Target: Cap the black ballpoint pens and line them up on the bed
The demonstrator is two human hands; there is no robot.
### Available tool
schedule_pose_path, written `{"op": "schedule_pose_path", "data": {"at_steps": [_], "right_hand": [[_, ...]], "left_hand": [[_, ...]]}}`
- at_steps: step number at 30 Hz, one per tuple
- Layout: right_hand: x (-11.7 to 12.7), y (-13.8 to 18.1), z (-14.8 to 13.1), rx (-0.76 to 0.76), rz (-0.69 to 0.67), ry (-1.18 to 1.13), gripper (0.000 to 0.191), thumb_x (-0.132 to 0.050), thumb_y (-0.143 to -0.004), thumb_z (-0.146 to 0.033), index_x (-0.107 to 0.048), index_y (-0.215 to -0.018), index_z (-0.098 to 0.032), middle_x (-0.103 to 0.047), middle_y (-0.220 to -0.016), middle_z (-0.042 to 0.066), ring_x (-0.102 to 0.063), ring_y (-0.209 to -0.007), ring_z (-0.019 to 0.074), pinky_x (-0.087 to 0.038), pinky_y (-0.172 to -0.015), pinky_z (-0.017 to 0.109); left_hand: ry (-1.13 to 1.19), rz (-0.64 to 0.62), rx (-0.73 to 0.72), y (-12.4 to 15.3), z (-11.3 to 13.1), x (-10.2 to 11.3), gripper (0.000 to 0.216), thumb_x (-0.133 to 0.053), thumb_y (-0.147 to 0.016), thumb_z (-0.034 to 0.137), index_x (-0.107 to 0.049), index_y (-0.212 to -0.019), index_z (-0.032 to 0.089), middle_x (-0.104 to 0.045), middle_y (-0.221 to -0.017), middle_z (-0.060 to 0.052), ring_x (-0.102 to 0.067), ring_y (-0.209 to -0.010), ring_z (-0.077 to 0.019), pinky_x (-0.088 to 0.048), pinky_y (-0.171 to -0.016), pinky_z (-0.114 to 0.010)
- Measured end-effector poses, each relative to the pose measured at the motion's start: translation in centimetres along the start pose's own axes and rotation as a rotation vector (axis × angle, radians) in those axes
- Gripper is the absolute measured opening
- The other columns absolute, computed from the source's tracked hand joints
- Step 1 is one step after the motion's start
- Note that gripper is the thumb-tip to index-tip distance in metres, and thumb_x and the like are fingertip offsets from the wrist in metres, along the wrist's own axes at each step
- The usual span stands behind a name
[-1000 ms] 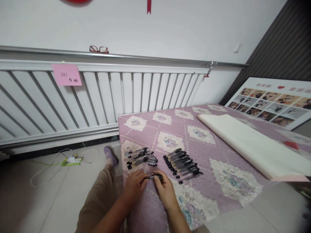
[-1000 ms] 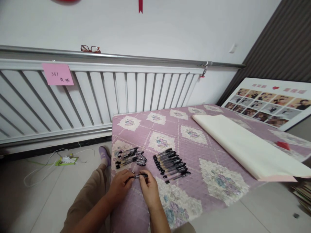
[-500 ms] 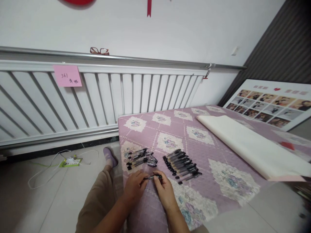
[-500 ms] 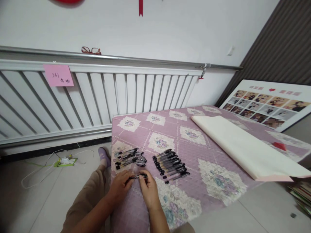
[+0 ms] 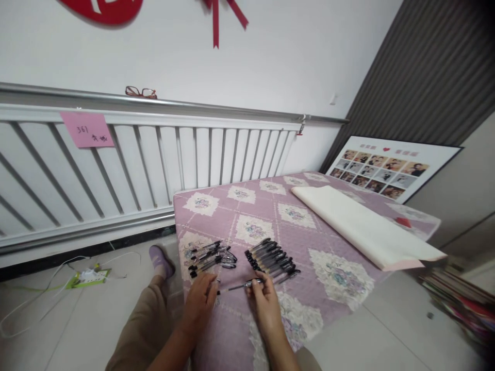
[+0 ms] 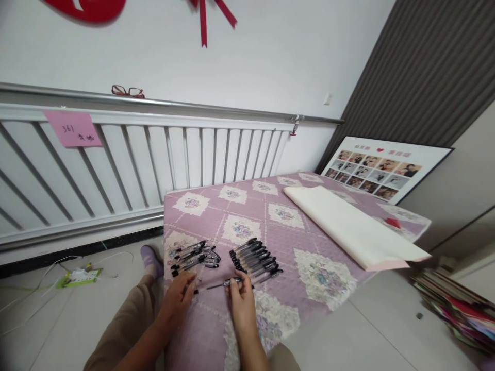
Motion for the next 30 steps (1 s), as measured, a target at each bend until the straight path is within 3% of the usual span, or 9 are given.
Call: {"op": "schedule_pose_path", "data": {"at_steps": [8, 12, 18, 23, 30], "right_hand": [[10.1, -4.9, -2.4, -0.044, 0.182, 0.145, 0.042, -0.058, -0.074, -0.045, -0.051, -0.107, -0.020, -0.060, -0.061, -0.003, -0.060, -0.052, 0.0174, -0.048, -0.049, 0.028], [13.0, -7.4, -3.0, -0.056, 0.189, 0.288, 0.042, -0.061, -0.069, -0.043, -0.055, -0.102, -0.018, -0.065, -0.064, 0.001, -0.062, -0.056, 0.0202, -0.047, -0.049, 0.029], [13.6, -9.4, -2.7, -0.013, 0.140, 0.476, 0.039, -0.059, -0.070, -0.042, -0.060, -0.100, -0.017, -0.065, -0.061, 0.002, -0.063, -0.057, 0.0210, -0.047, -0.057, 0.032], [13.4, -10.1, -3.3, 0.052, 0.153, 0.616, 0.032, -0.058, -0.070, -0.039, -0.064, -0.093, -0.018, -0.068, -0.079, 0.007, -0.064, -0.075, 0.0234, -0.045, -0.071, 0.034], [13.4, -10.6, -3.3, 0.047, 0.148, 0.754, 0.032, -0.057, -0.071, -0.037, -0.065, -0.095, -0.017, -0.067, -0.072, 0.006, -0.063, -0.070, 0.0227, -0.045, -0.067, 0.032]], "left_hand": [[-0.026, 0.004, -0.004, -0.1, 0.6, 0.3, 0.024, -0.042, -0.087, 0.029, -0.062, -0.097, 0.021, -0.064, -0.100, -0.008, -0.058, -0.099, -0.0212, -0.047, -0.091, -0.040], [-0.032, -0.001, 0.004, -0.1, 0.6, 0.2, 0.025, -0.041, -0.087, 0.030, -0.062, -0.096, 0.021, -0.064, -0.099, -0.008, -0.058, -0.099, -0.0217, -0.046, -0.091, -0.041], [-0.032, -0.004, 0.008, -0.1, 0.4, 0.1, 0.024, -0.041, -0.088, 0.030, -0.061, -0.097, 0.021, -0.064, -0.101, -0.008, -0.058, -0.099, -0.0216, -0.046, -0.090, -0.040], [-0.027, -0.019, 0.007, -0.2, 0.6, 0.1, 0.022, -0.042, -0.087, 0.029, -0.061, -0.095, 0.020, -0.064, -0.099, -0.008, -0.058, -0.098, -0.0211, -0.046, -0.090, -0.040], [-0.030, -0.004, 0.007, -0.1, 0.3, 0.0, 0.023, -0.043, -0.087, 0.028, -0.062, -0.096, 0.021, -0.064, -0.100, -0.007, -0.058, -0.099, -0.0214, -0.046, -0.091, -0.040]]}}
Point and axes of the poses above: each hand's wrist, its own y-axis away from the middle knuckle, its own x-axis out of the back of the hand, z = x × y, the point moved 10 cm from there along -y, towards the middle knuckle
